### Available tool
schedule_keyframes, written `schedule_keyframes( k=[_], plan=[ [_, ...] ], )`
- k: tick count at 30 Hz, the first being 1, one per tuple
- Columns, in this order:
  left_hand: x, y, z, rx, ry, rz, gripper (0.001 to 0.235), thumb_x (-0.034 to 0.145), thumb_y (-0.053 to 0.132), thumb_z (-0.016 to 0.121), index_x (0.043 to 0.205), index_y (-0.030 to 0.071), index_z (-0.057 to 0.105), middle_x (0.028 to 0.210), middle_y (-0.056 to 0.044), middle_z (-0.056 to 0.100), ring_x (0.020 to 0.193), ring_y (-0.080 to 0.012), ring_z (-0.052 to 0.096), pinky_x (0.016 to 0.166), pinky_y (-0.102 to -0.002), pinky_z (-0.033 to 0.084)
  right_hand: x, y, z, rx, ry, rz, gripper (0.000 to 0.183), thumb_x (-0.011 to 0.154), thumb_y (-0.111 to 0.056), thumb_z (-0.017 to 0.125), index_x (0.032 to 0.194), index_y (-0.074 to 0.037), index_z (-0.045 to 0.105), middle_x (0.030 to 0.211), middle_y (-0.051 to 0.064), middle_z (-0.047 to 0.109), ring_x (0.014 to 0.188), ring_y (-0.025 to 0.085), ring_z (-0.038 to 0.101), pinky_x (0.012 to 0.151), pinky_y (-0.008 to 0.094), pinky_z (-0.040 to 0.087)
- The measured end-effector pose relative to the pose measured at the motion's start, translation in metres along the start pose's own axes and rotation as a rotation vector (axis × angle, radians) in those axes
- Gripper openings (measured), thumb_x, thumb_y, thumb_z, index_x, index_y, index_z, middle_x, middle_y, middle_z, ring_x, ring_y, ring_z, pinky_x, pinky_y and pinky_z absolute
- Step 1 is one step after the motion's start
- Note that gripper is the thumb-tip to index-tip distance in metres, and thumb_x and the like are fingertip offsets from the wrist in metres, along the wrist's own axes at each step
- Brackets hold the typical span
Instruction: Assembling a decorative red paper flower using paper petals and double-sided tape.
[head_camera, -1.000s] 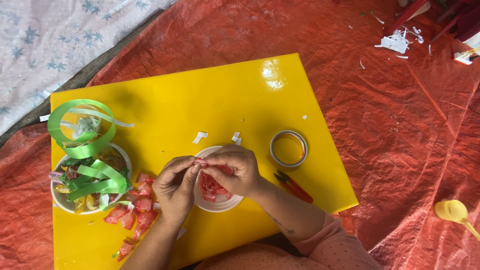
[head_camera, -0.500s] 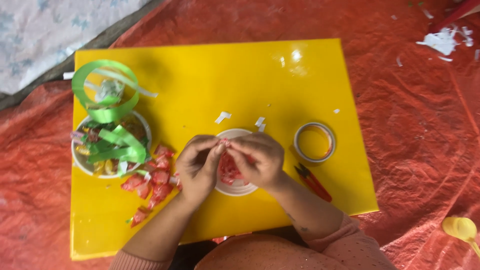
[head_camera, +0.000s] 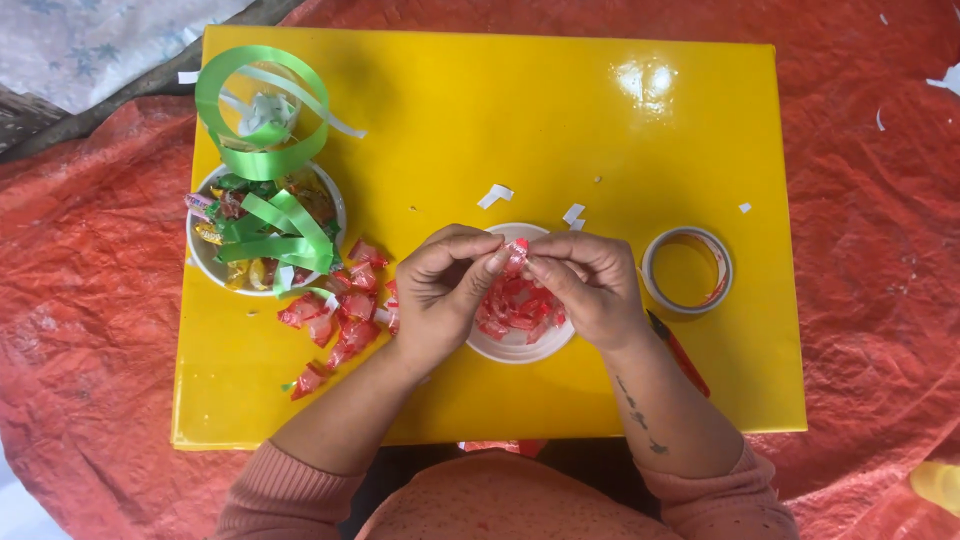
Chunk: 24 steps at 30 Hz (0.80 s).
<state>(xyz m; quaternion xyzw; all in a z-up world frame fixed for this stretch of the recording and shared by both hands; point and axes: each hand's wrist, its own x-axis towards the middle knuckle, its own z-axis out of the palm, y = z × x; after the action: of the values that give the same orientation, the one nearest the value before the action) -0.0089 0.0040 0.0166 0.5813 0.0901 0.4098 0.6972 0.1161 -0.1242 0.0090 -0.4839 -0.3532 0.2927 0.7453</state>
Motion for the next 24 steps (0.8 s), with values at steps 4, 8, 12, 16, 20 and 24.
schedule_keyframes(
  k=[4, 8, 12, 16, 20, 24],
  plan=[
    [-0.002, 0.005, 0.004, -0.006, -0.013, 0.026, 0.015, 0.090, -0.005, 0.075, 0.105, -0.006, 0.075, 0.089, -0.018, 0.071, 0.088, -0.0214, 0.070, 0.080, -0.035, 0.058, -0.001, 0.005, -0.011, 0.029, -0.062, 0.005, 0.016, 0.096, -0.003, 0.067, 0.104, 0.007, 0.076, 0.085, 0.019, 0.077, 0.078, 0.018, 0.074, 0.077, 0.033, 0.062],
    [0.001, 0.004, 0.004, 0.015, -0.015, 0.045, 0.015, 0.090, -0.004, 0.077, 0.104, -0.004, 0.075, 0.087, -0.018, 0.071, 0.086, -0.0201, 0.070, 0.078, -0.034, 0.058, 0.007, 0.001, -0.010, 0.027, -0.127, -0.043, 0.017, 0.095, -0.003, 0.066, 0.102, 0.009, 0.076, 0.081, 0.019, 0.076, 0.077, 0.019, 0.074, 0.076, 0.033, 0.063],
    [-0.001, 0.001, 0.005, -0.012, -0.016, 0.035, 0.015, 0.089, -0.003, 0.077, 0.104, -0.005, 0.076, 0.086, -0.017, 0.071, 0.086, -0.0188, 0.069, 0.077, -0.033, 0.058, 0.004, 0.007, -0.018, 0.004, -0.144, -0.056, 0.018, 0.094, -0.004, 0.065, 0.101, 0.008, 0.076, 0.082, 0.019, 0.076, 0.076, 0.020, 0.075, 0.076, 0.033, 0.063],
    [-0.003, 0.000, 0.003, 0.001, -0.025, 0.035, 0.015, 0.091, -0.003, 0.076, 0.105, -0.006, 0.075, 0.087, -0.017, 0.071, 0.087, -0.0191, 0.069, 0.077, -0.033, 0.057, 0.000, 0.027, -0.031, 0.010, -0.162, -0.061, 0.018, 0.092, -0.002, 0.066, 0.100, 0.010, 0.076, 0.080, 0.020, 0.076, 0.075, 0.020, 0.074, 0.075, 0.034, 0.063],
    [-0.003, 0.000, 0.002, 0.023, -0.018, 0.038, 0.015, 0.091, -0.002, 0.076, 0.105, -0.004, 0.076, 0.086, -0.017, 0.071, 0.086, -0.0180, 0.069, 0.077, -0.032, 0.057, 0.000, 0.039, -0.038, 0.029, -0.191, -0.071, 0.016, 0.090, 0.002, 0.070, 0.103, 0.011, 0.074, 0.085, 0.020, 0.077, 0.080, 0.022, 0.077, 0.077, 0.033, 0.064],
    [-0.001, -0.003, 0.003, 0.028, -0.026, 0.047, 0.014, 0.090, -0.003, 0.076, 0.104, -0.005, 0.076, 0.086, -0.017, 0.071, 0.085, -0.0192, 0.069, 0.076, -0.033, 0.058, 0.003, 0.035, -0.037, 0.053, -0.210, -0.062, 0.016, 0.092, 0.000, 0.068, 0.103, 0.010, 0.075, 0.085, 0.020, 0.077, 0.079, 0.021, 0.077, 0.076, 0.033, 0.064]
  ],
)
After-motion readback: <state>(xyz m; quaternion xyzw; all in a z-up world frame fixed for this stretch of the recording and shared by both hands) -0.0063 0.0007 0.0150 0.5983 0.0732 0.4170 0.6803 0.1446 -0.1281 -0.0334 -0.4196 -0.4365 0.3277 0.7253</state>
